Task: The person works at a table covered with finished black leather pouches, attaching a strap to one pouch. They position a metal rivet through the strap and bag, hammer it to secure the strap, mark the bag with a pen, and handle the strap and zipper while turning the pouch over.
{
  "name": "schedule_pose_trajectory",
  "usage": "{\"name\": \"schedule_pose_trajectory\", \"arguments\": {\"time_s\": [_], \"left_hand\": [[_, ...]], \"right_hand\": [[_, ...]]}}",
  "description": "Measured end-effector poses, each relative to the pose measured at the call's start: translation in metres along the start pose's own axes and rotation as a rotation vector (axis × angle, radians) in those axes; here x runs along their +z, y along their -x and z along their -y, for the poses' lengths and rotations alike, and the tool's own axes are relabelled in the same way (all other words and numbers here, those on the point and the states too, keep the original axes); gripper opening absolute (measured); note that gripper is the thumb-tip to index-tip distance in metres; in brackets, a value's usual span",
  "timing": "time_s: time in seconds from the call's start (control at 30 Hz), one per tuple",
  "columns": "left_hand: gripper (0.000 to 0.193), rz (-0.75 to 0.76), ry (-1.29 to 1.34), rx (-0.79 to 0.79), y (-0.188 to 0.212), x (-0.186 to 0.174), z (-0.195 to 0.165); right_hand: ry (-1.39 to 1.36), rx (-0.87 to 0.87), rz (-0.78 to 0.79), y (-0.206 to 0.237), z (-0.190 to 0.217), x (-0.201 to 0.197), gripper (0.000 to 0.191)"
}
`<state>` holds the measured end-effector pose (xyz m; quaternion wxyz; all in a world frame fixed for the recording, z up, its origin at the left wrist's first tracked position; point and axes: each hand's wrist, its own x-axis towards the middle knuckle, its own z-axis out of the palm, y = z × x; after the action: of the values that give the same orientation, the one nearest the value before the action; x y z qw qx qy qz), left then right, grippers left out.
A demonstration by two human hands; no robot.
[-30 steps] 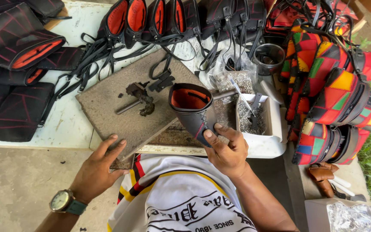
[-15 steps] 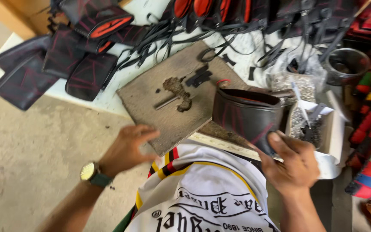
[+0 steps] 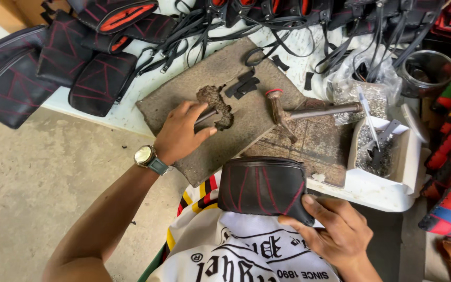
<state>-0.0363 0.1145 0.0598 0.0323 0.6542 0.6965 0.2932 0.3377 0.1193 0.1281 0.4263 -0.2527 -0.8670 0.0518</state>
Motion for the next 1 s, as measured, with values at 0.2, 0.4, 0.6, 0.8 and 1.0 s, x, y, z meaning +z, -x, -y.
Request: {"name": "schedule_pose_trajectory", "arguments": {"time_s": [0.2,0.4,0.6,0.8,1.0], "left_hand": [[0.062,0.051,-0.026,0.057,-0.012,0.021,0.01],[0.061,0.146,-0.008,0.044,-0.047,0.026,0.014],[0.05,0.235,0.054,0.029,-0.088,0.026,0.016],[0.024,0.36,-0.209,0.207,-0.153,0.033,0.01],[0.024,0.383,-0.381,0.505,-0.186,0.049,-0.004]], "right_hand": [[-0.097,0.002,0.026,0.007,-0.007,0.006,0.06],[-0.076,0.031,-0.012,0.01,-0.011,0.009,0.06],[-0.074,0.046,-0.005,0.01,-0.016,0.011,0.06],[-0.048,0.047,0.016,0.006,-0.017,0.013,0.06],[-0.045,0.039,0.017,0.003,-0.019,0.017,0.06]]}}
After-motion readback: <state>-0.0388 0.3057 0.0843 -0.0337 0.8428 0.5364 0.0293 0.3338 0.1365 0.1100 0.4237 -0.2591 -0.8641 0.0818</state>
